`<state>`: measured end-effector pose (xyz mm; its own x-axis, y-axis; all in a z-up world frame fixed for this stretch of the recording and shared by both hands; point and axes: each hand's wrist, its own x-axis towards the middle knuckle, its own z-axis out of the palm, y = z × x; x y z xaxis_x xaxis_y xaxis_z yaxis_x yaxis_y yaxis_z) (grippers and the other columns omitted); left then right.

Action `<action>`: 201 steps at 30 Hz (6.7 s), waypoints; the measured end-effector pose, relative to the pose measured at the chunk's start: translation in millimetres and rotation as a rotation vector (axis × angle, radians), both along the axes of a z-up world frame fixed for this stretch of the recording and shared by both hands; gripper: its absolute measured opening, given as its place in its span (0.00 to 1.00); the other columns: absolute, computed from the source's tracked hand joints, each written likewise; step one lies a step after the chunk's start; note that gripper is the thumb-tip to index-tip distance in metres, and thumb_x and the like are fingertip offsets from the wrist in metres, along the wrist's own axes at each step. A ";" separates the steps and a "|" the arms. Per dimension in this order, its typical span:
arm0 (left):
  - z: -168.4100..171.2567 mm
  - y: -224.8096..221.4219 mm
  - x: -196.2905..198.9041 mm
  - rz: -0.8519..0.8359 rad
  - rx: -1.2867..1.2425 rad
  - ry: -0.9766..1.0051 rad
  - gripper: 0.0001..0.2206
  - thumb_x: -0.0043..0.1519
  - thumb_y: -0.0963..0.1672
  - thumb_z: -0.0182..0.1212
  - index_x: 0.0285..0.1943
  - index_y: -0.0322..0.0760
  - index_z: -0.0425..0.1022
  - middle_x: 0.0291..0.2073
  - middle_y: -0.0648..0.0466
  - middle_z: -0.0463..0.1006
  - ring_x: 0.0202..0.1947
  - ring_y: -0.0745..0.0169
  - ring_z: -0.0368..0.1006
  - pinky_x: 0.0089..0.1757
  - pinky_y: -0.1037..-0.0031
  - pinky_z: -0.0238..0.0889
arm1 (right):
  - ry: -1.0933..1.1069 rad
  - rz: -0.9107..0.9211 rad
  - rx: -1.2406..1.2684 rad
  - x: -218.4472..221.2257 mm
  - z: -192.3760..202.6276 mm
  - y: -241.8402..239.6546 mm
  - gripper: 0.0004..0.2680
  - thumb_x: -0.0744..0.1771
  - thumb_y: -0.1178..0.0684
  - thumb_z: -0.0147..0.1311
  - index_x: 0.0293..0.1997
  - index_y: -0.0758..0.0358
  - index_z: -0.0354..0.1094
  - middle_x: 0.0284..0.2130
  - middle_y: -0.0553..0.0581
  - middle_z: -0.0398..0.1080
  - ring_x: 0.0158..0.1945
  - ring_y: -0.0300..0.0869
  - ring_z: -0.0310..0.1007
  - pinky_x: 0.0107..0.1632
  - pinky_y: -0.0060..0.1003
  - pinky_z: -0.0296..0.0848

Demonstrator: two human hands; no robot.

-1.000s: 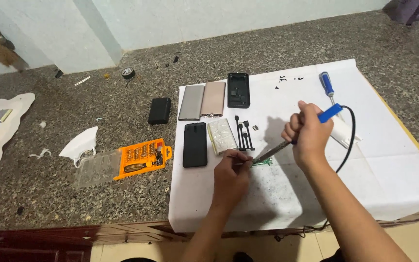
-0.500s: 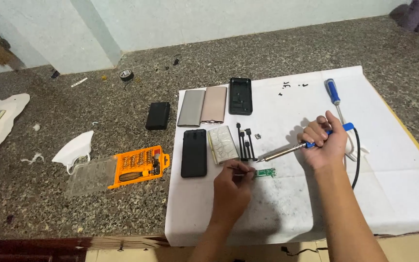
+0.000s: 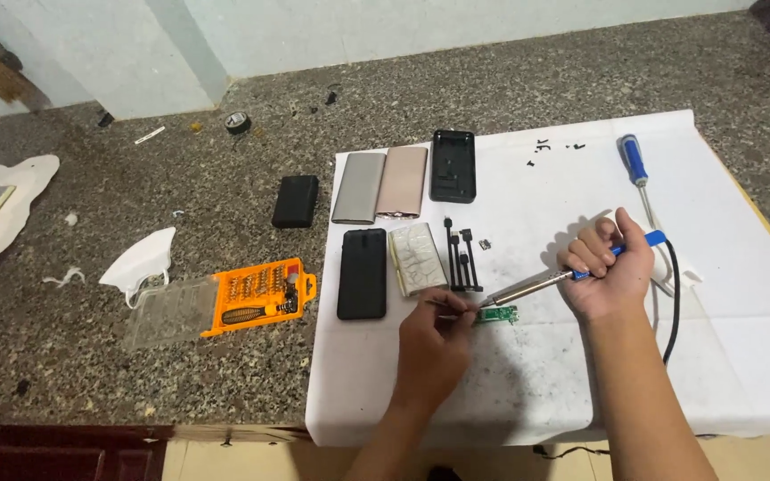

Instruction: The person is using a soldering iron to repair or modify a small electronic circuit board on a repair bench.

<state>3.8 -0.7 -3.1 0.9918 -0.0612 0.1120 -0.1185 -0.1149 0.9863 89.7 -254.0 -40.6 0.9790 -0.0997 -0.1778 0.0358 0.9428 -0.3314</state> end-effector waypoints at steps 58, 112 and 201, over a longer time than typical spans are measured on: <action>-8.9 -5.2 1.8 0.126 0.053 -0.133 0.09 0.58 0.33 0.65 0.41 0.33 0.72 0.37 0.40 0.81 0.44 0.43 0.83 0.47 0.63 0.77 | 0.084 -0.122 -0.226 2.5 -6.9 1.3 0.13 0.68 0.42 0.51 0.22 0.44 0.58 0.12 0.40 0.37 0.14 0.31 0.36 0.22 0.26 0.47; 1.5 17.6 8.7 -0.009 -0.020 0.078 0.04 0.61 0.40 0.65 0.42 0.40 0.77 0.39 0.53 0.85 0.44 0.63 0.83 0.48 0.77 0.77 | 0.110 -0.119 -0.166 -9.9 5.7 -1.3 0.13 0.70 0.49 0.51 0.23 0.51 0.57 0.13 0.41 0.45 0.15 0.30 0.38 0.23 0.24 0.46; 3.4 17.5 8.8 -0.023 0.066 -0.039 0.05 0.61 0.39 0.64 0.43 0.38 0.76 0.41 0.52 0.86 0.44 0.61 0.85 0.48 0.76 0.80 | 0.016 0.285 -0.238 65.0 18.8 5.7 0.14 0.71 0.47 0.51 0.25 0.53 0.61 0.12 0.42 0.44 0.14 0.30 0.36 0.21 0.24 0.46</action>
<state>12.6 16.8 0.3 0.9851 -0.0920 0.1453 -0.1597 -0.1762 0.9713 154.8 -248.2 -21.8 0.9707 0.1364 -0.1979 -0.2242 0.8105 -0.5410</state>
